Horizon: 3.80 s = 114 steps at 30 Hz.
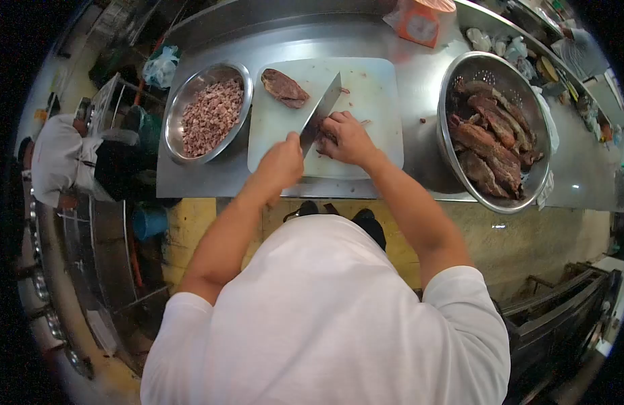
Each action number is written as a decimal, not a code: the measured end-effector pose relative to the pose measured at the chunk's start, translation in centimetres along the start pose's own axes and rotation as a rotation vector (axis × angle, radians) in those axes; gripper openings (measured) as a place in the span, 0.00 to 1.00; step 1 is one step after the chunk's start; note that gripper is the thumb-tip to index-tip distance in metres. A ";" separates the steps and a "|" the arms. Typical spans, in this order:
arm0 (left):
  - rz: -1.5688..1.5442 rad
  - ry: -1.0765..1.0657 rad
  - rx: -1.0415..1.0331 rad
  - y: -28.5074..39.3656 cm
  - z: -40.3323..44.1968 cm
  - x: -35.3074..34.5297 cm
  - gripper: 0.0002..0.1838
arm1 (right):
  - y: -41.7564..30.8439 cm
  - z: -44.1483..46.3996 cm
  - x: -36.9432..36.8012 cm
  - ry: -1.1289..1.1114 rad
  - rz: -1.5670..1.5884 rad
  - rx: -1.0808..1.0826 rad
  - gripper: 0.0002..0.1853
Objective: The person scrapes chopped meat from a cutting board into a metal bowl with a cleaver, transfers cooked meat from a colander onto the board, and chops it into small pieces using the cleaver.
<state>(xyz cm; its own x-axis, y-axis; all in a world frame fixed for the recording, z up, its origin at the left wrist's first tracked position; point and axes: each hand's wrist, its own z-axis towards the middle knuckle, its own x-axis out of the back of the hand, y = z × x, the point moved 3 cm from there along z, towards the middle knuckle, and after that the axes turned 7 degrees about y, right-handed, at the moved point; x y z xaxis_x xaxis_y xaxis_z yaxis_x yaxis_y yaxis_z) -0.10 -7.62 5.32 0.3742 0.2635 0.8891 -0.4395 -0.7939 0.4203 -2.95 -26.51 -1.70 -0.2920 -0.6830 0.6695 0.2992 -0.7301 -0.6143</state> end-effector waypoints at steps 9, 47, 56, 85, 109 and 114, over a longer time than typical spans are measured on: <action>-0.174 0.156 -0.001 -1.5 -1.1 4.0 0.12 | 7.6 5.6 0.2 0.232 -0.173 -0.116 0.22; 0.080 -0.051 -0.091 2.6 -0.6 2.0 0.08 | 0.5 -1.3 0.1 0.188 -0.089 -0.009 0.12; 0.060 -0.074 -0.121 2.5 -0.4 2.0 0.09 | 0.4 -1.8 0.3 0.199 -0.067 -0.014 0.11; -0.042 0.001 -0.112 1.4 3.9 -1.6 0.13 | -2.0 -3.1 1.9 0.240 -0.192 0.095 0.21; 0.084 -0.052 -0.091 2.6 -0.3 -1.3 0.10 | 0.6 -3.8 1.5 0.027 -0.117 0.003 0.19; 0.072 -0.104 -0.111 2.9 -1.6 1.3 0.09 | 0.5 -3.9 1.4 0.069 -0.114 0.025 0.19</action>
<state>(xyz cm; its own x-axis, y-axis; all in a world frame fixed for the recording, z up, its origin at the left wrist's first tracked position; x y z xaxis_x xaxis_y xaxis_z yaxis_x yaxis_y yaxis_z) -2.14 -8.70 7.94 0.4181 0.1453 0.8967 -0.5535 -0.7420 0.3783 -6.80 -27.91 -2.66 -0.3873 -0.5962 0.7032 0.2824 -0.8028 -0.5251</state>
